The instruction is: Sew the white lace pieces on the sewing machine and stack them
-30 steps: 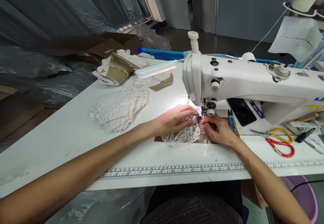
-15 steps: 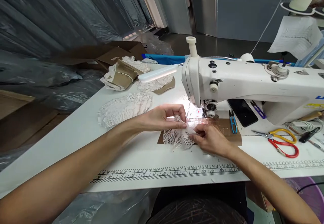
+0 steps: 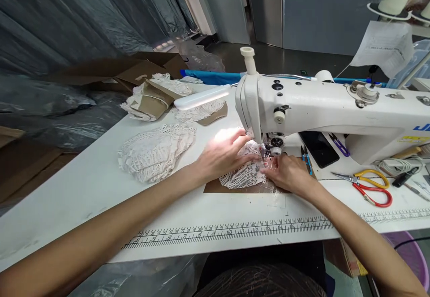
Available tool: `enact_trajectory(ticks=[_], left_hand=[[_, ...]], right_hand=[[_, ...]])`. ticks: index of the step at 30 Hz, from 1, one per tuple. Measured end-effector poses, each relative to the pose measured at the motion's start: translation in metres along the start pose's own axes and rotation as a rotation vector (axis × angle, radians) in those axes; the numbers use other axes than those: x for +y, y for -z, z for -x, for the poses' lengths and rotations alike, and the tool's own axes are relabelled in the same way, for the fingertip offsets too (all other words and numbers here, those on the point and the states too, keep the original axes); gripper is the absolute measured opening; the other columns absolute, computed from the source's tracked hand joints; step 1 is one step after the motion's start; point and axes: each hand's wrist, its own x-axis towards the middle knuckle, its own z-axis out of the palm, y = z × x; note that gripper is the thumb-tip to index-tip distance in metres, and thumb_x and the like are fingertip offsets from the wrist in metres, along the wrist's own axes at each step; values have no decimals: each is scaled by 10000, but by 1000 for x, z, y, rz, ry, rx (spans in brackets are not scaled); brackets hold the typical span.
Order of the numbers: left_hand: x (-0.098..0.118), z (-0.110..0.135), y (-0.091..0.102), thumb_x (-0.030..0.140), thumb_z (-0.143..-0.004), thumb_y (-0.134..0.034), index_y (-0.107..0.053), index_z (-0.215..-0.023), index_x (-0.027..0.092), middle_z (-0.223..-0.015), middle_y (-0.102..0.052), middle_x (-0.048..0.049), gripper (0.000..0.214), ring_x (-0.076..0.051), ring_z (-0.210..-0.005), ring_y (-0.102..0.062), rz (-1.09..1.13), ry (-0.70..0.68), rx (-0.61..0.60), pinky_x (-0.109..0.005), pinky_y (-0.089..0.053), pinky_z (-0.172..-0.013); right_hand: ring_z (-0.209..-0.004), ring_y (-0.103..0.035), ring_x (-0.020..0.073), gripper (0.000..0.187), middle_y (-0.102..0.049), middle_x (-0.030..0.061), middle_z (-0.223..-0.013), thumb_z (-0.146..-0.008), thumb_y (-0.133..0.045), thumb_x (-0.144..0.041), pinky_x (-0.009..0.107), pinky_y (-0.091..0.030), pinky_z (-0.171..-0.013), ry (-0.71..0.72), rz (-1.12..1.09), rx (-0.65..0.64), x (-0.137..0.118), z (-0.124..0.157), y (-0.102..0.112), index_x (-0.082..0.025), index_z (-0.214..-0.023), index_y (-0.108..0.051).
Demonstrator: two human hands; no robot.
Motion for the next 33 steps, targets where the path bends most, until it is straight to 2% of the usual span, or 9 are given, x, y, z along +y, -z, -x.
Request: enact_trajectory(ticks=[2,4,8,11,16,23,26,30,33], left_hand=[[5,13,9,472,-975,-521,-607,-1048,153,-1047,-662,-96,339,-167,-727,-620,-6,-232,51,-267,-457,-583],[11,22,14,374,-998,-502,-615,-973,157,-1002,-672,-72,246,-163,-780,-625,36,-440,0,-274,-493,-652],[23,28,2,76,-991,-395,-595,-851,136,-818,-654,-42,252,-129,-639,-531,-88,-548,49,-264,-450,-613],[31,26,-10,129,-1013,-378,-561,-792,135,-694,-579,-22,287,-135,-579,-459,-113,-484,150,-272,-409,-565],[35,30,-10,243,-1011,-441,-593,-860,157,-773,-607,-22,231,-135,-640,-499,-23,-386,107,-286,-430,-619],[36,37,-12,68,-976,-486,-602,-865,136,-968,-690,-73,174,-153,-802,-613,-1,-494,176,-297,-520,-701],[27,34,-14,88,-1002,-437,-617,-893,149,-971,-706,-61,219,-145,-835,-652,85,-497,131,-296,-566,-750],[14,28,-13,178,-1031,-422,-634,-934,157,-943,-722,-48,234,-146,-851,-677,185,-497,168,-306,-583,-803],[15,26,-12,175,-1008,-472,-639,-898,156,-888,-721,-41,200,-147,-786,-663,187,-500,184,-309,-570,-740]], right_hand=[[-620,-578,175,210,-642,37,-730,-954,-535,-368,283,-393,-571,127,29,0,13,0,4,-174,-957,-615],[-680,-572,176,229,-652,67,-869,-974,-460,-296,284,-400,-593,306,107,37,22,-2,1,-181,-1076,-630],[-888,-543,233,304,-587,115,-1071,-935,-446,-211,332,-456,-697,579,319,144,31,-6,-18,-218,-1186,-619],[-926,-522,240,290,-567,106,-1053,-929,-437,-184,376,-485,-791,574,324,216,33,-4,-29,-225,-1143,-628],[-977,-525,259,311,-562,106,-1083,-946,-440,-189,415,-499,-856,530,244,222,35,1,-34,-253,-1196,-614],[-1007,-543,248,343,-554,106,-1097,-977,-398,-200,415,-501,-899,525,127,238,39,4,-33,-252,-1253,-595],[-967,-529,244,347,-540,104,-1093,-964,-423,-211,411,-500,-867,563,198,222,36,5,-34,-261,-1256,-603],[-956,-504,273,391,-531,127,-1101,-942,-435,-207,435,-489,-825,481,313,272,31,5,-39,-241,-1305,-576],[-916,-498,265,395,-531,129,-1094,-947,-417,-205,428,-489,-799,464,317,268,29,5,-40,-242,-1307,-573]])
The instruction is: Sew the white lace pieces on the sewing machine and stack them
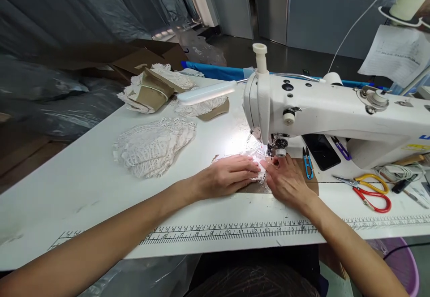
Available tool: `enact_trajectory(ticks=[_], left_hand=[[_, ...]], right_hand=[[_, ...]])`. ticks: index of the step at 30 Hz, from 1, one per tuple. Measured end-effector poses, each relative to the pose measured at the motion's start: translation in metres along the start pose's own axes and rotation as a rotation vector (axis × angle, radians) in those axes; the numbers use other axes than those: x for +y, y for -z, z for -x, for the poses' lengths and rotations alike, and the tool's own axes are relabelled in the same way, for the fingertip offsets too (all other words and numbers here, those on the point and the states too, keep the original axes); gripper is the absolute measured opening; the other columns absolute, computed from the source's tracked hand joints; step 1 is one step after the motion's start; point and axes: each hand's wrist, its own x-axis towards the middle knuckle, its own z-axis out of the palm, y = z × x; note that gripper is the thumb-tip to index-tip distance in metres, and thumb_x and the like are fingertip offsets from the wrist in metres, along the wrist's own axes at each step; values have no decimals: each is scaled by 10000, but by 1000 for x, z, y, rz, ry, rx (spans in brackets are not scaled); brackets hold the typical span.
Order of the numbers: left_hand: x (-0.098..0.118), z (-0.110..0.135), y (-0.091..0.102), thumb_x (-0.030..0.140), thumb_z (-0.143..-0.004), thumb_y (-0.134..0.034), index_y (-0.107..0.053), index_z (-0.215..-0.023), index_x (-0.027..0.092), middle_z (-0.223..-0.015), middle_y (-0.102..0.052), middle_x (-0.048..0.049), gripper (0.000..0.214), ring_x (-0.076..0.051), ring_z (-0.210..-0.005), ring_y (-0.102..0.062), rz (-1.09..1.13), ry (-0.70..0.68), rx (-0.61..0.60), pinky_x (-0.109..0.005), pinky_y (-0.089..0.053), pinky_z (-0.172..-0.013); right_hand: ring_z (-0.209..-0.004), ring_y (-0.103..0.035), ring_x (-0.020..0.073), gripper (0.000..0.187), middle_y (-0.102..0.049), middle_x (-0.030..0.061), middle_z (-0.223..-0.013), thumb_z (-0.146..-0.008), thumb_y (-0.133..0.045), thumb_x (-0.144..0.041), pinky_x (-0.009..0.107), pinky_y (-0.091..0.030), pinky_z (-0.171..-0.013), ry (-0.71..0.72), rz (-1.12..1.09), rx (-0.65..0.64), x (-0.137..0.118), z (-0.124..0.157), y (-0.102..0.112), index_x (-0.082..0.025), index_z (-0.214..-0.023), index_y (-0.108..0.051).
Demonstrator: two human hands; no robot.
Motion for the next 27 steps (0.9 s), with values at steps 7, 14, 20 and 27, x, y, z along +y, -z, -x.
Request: enact_trajectory(ticks=[7,14,20,27], left_hand=[[16,0,-4,213,-969,-534,-672,-791,157,-944,-689,-82,232,-178,-829,-636,-12,163,-38,-356,-556,-762],[15,3,0,349,-962,-581,-725,-904,207,-1363,-582,-114,210,-308,-1251,-559,49,419,-226,-638,-435,-1028],[4,4,3,321,-956,-589,-708,-853,194,-1368,-579,-126,203,-318,-1270,-543,55,320,-208,-628,-442,-1014],[12,-2,2,149,-962,-506,-657,-834,183,-894,-685,-37,201,-146,-746,-607,-89,80,-85,-388,-504,-795]], right_hand=[[-897,-502,253,372,-548,114,-1066,-927,-434,-183,415,-499,-796,58,-35,26,4,2,2,-250,-1249,-608],[-936,-510,269,340,-549,120,-1080,-962,-412,-223,416,-497,-804,26,16,18,-1,4,2,-242,-1254,-584],[-960,-522,299,343,-558,140,-1103,-980,-392,-251,457,-495,-810,-18,17,10,-4,2,2,-220,-1260,-587],[-981,-581,251,385,-611,103,-1038,-981,-419,-249,455,-519,-886,-53,-314,89,10,5,7,-233,-1353,-519]])
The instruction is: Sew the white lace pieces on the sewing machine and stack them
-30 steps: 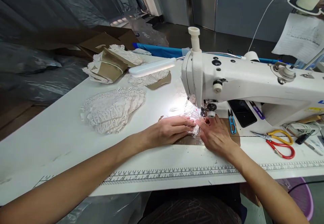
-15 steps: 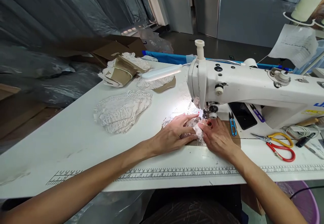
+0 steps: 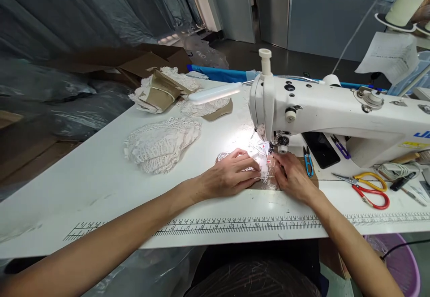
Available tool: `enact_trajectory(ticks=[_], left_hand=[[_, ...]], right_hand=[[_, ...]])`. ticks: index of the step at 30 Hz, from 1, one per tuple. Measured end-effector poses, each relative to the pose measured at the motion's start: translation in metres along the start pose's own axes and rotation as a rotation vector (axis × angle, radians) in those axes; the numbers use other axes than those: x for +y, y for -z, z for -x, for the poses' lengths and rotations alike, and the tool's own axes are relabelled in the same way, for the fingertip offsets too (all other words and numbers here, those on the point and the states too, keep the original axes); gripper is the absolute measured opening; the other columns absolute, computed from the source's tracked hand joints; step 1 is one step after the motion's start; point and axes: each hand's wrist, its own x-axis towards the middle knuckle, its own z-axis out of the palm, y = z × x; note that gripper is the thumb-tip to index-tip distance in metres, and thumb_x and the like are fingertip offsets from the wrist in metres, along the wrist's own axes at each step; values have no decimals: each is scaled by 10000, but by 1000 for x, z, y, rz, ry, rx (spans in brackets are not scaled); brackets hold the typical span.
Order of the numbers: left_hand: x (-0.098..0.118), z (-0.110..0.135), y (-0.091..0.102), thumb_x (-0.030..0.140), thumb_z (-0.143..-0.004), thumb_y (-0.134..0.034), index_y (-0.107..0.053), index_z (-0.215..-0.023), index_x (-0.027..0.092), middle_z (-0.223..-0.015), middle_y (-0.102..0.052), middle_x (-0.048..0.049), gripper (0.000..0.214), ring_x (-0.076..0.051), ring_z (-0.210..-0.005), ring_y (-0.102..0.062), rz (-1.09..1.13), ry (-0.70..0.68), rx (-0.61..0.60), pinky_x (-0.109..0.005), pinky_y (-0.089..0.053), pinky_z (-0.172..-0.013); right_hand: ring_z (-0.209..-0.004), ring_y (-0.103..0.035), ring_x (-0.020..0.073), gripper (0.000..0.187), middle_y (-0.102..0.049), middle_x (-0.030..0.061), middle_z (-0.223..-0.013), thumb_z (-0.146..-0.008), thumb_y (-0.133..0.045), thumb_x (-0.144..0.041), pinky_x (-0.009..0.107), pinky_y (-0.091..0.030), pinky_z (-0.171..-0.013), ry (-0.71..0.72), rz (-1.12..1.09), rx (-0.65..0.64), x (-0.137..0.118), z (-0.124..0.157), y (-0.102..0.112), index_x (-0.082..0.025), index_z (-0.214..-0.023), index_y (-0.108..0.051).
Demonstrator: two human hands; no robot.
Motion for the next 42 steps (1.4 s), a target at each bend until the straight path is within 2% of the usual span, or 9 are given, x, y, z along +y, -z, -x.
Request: enact_trajectory(ticks=[6,14,16,20,25,29,32,37,42], left_hand=[[-1,-2,-1,173,-983,-507,-631,-833,167,-836,-701,-17,195,-118,-672,-587,36,-17,85,-305,-467,-653],[2,-4,0,243,-997,-530,-602,-784,170,-787,-690,-17,237,-122,-665,-613,-41,11,152,-286,-497,-607],[4,-5,1,238,-991,-554,-591,-776,159,-847,-709,-36,232,-127,-684,-618,-96,-58,162,-301,-516,-640],[8,-5,-1,226,-1014,-513,-610,-844,139,-1006,-721,-88,215,-153,-797,-653,-124,-163,64,-319,-549,-709],[7,1,-9,183,-1011,-482,-627,-878,136,-964,-722,-80,203,-171,-827,-668,-104,-69,21,-325,-571,-703],[6,5,-10,240,-1017,-474,-645,-835,159,-1109,-708,-88,262,-191,-937,-685,-29,69,10,-470,-573,-922],[6,5,-8,267,-1019,-472,-645,-808,159,-1175,-691,-94,294,-218,-1007,-683,21,121,-21,-559,-533,-980],[8,1,-5,236,-1019,-462,-620,-845,143,-1082,-717,-89,253,-215,-958,-700,-8,84,26,-569,-528,-975],[8,0,-5,187,-1006,-486,-601,-917,145,-941,-739,-29,151,-142,-828,-711,1,20,50,-501,-513,-1024]], right_hand=[[-1024,-600,230,343,-618,101,-1074,-996,-397,-224,434,-522,-921,50,-49,5,1,0,7,-224,-1265,-608],[-969,-560,240,302,-549,114,-1061,-969,-470,-209,435,-529,-875,165,145,-50,1,1,2,-249,-1206,-653],[-952,-548,247,297,-544,116,-1057,-958,-479,-193,436,-527,-857,152,197,-55,-2,1,0,-251,-1195,-648],[-937,-537,253,288,-541,125,-1068,-964,-451,-182,435,-519,-847,124,235,-71,-7,1,-3,-228,-1178,-637],[-951,-552,242,318,-530,109,-1089,-964,-446,-187,445,-524,-880,85,177,-87,-8,3,1,-254,-1222,-618],[-1057,-569,240,359,-545,107,-1115,-1009,-385,-245,456,-516,-958,28,44,-69,-7,5,6,-262,-1331,-542],[-1081,-578,241,364,-567,114,-1132,-1018,-366,-263,470,-515,-975,11,-28,-37,-5,6,7,-240,-1346,-524],[-1060,-598,235,329,-596,121,-1121,-997,-395,-226,459,-526,-961,31,-67,1,0,5,6,-200,-1266,-582],[-1027,-615,223,314,-619,108,-1086,-964,-419,-160,434,-535,-933,43,-70,25,0,5,7,-196,-1204,-619]])
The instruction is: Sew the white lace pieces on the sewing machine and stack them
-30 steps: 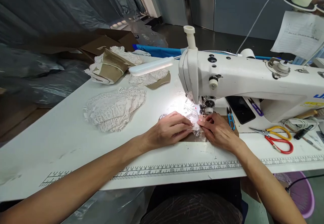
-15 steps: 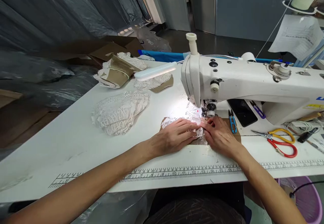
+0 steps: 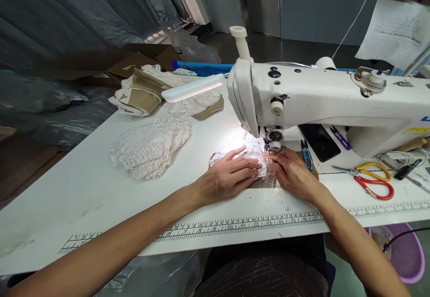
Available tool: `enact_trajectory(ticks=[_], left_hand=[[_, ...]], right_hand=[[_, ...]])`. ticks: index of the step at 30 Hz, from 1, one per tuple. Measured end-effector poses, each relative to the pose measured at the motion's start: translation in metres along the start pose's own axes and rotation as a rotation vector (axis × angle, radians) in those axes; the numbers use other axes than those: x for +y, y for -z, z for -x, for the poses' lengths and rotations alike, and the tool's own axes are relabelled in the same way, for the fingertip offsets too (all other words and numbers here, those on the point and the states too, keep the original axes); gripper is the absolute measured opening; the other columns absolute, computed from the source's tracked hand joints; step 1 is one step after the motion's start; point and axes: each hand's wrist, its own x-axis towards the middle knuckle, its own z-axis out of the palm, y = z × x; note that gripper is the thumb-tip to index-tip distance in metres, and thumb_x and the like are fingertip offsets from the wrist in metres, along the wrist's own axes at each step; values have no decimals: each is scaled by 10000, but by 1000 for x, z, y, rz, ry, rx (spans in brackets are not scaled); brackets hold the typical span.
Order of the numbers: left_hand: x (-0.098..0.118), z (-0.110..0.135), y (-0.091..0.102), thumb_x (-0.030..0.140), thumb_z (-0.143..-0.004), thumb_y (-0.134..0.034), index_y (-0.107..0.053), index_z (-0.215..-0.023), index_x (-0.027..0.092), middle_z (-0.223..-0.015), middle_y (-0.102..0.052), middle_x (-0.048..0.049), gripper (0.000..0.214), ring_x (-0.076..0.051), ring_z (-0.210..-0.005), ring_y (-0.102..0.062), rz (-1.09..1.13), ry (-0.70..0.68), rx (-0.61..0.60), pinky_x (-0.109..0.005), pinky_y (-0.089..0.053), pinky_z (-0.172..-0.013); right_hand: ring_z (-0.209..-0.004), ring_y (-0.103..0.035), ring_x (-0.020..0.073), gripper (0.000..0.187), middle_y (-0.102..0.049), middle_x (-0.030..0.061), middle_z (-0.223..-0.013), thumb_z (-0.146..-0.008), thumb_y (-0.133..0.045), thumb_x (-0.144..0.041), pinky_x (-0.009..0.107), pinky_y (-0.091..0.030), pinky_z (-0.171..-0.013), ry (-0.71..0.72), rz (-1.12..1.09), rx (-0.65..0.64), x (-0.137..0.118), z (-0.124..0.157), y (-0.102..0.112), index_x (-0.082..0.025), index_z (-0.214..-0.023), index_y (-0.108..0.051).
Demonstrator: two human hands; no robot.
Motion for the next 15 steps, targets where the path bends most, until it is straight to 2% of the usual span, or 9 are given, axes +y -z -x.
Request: enact_trajectory(ticks=[3,6,9,12,15], left_hand=[[0,0,0,189,-1005,-495,-597,-922,151,-956,-745,-27,137,-140,-831,-714,2,18,2,-502,-511,-1021],[-1,1,-1,188,-1003,-502,-597,-933,162,-947,-748,-15,120,-136,-841,-717,16,39,11,-494,-514,-1017],[-1,1,-2,184,-998,-511,-596,-966,172,-931,-751,-4,92,-140,-864,-723,27,38,28,-493,-518,-1016],[-1,0,-2,175,-991,-522,-594,-982,176,-927,-752,-1,73,-146,-872,-727,2,14,37,-497,-528,-1007],[-1,0,-3,179,-991,-523,-590,-976,172,-932,-749,-8,69,-150,-867,-727,-46,-25,52,-497,-545,-986]], right_hand=[[-970,-628,208,318,-628,104,-1040,-917,-426,-99,394,-545,-898,8,9,0,-2,0,2,-173,-1114,-664],[-901,-632,192,302,-631,97,-997,-869,-453,-68,359,-551,-861,24,10,-55,-5,1,6,-153,-1017,-702],[-882,-630,191,283,-635,93,-964,-865,-473,-70,347,-549,-854,35,21,-81,-6,2,8,-138,-979,-722],[-887,-628,192,294,-626,103,-971,-892,-466,-92,348,-548,-858,38,49,-82,-6,2,9,-127,-1023,-727],[-914,-618,189,329,-604,100,-996,-916,-466,-116,344,-546,-863,58,72,-113,-8,3,9,-163,-1128,-713]])
